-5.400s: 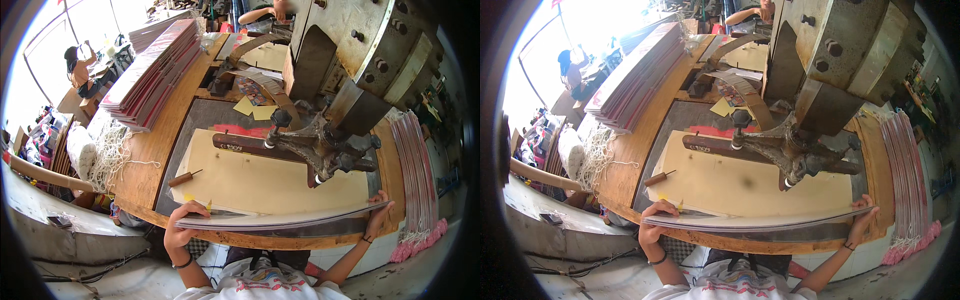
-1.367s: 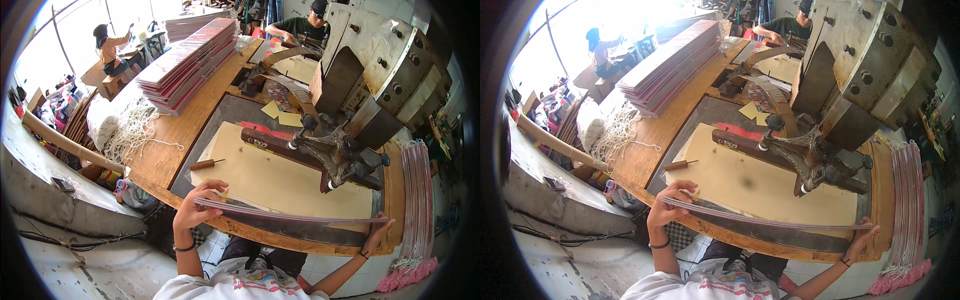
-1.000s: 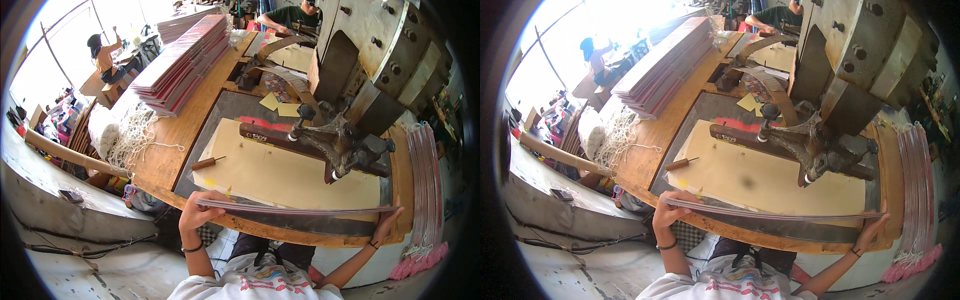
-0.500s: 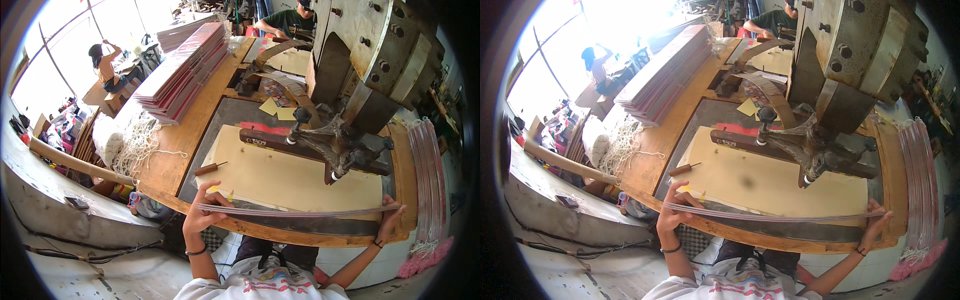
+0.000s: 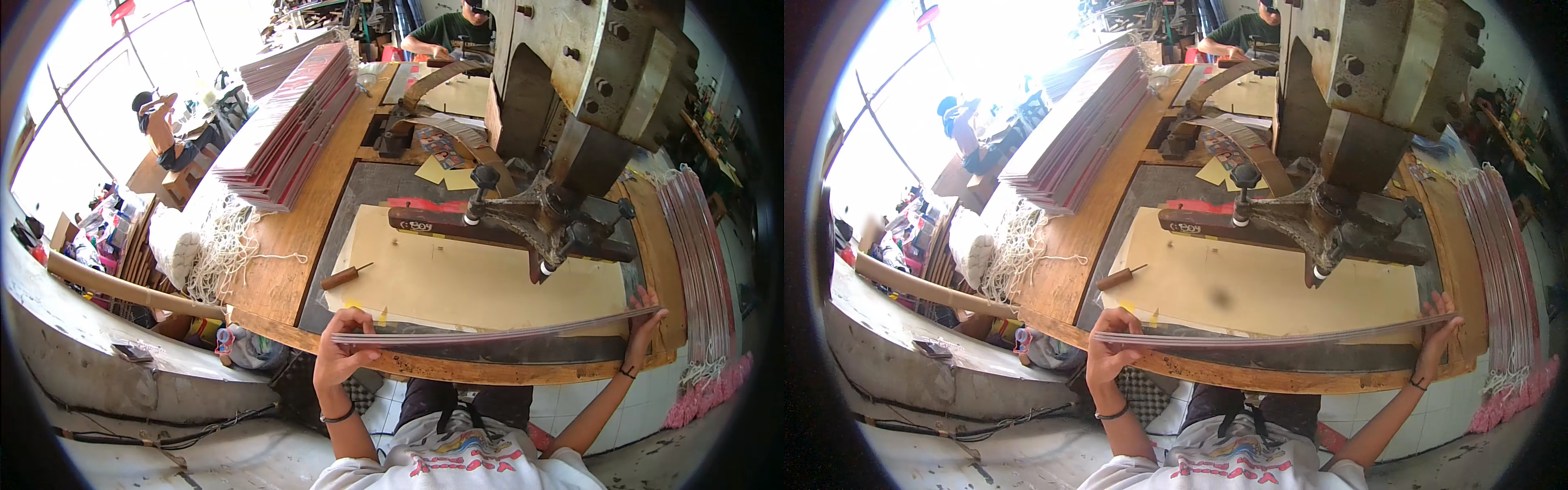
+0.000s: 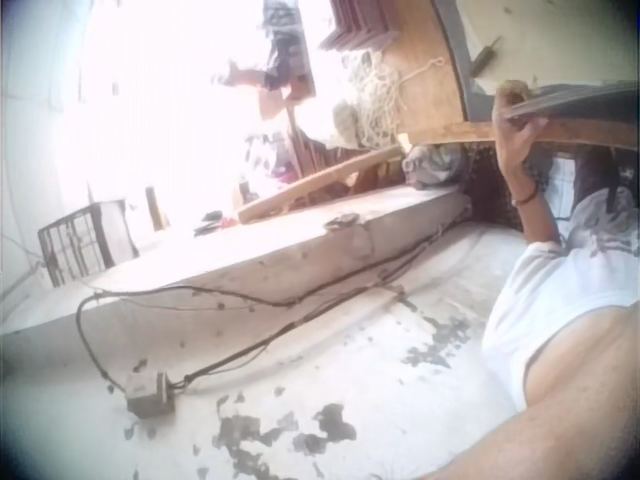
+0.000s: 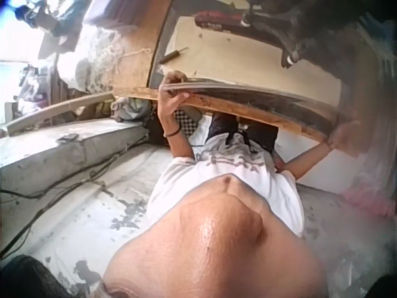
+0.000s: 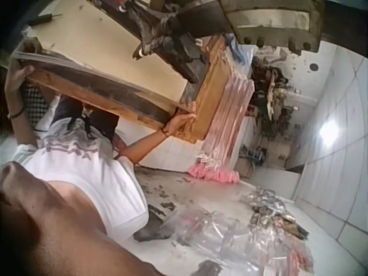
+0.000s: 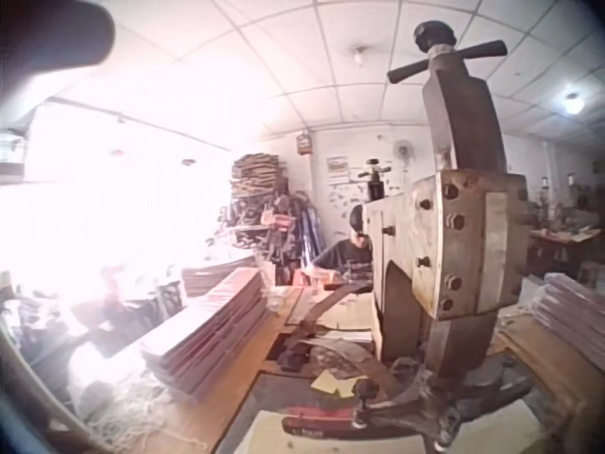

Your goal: The person stacks and aligns sheets of printed cardboard packaging on a wooden work table, then lifts and organizes the entire bundle by hand.

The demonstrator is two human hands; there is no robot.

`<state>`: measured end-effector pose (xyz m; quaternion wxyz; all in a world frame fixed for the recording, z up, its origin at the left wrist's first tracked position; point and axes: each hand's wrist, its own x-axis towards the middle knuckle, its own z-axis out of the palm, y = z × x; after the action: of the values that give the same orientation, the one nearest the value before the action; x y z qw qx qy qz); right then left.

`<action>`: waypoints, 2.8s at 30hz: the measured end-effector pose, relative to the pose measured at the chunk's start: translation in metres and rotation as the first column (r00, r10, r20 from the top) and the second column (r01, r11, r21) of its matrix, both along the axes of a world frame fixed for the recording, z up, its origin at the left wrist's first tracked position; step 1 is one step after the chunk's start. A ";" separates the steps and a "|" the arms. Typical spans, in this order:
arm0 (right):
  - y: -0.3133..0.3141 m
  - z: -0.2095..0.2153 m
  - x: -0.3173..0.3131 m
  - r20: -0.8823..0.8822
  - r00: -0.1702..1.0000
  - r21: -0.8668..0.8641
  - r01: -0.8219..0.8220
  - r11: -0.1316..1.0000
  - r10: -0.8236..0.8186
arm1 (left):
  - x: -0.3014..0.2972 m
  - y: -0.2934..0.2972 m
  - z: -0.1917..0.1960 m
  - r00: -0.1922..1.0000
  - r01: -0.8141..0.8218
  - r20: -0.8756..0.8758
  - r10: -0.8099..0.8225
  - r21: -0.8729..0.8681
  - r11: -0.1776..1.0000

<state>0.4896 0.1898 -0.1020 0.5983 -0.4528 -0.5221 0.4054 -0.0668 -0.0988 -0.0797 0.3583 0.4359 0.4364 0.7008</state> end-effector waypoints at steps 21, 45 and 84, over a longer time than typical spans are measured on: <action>-0.048 0.165 -0.069 0.998 0.063 0.002 -0.306 0.952 0.018 | 0.023 -0.010 0.016 0.914 -0.334 -0.234 0.331 0.025 0.942; -0.116 0.143 -0.295 0.684 0.526 0.164 -0.785 0.597 0.504 | -0.111 -0.005 0.237 -0.077 -0.844 -0.312 0.947 0.526 0.105; -0.047 0.104 -0.730 0.085 0.420 -0.045 -0.904 0.424 0.904 | -0.351 0.147 0.175 0.233 -0.882 -0.968 0.093 -0.169 0.441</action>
<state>-0.2404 0.1431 0.0021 0.2631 -0.1186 -0.7132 0.6387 -0.4174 0.0486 0.0954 -0.0573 0.3559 0.9076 0.2152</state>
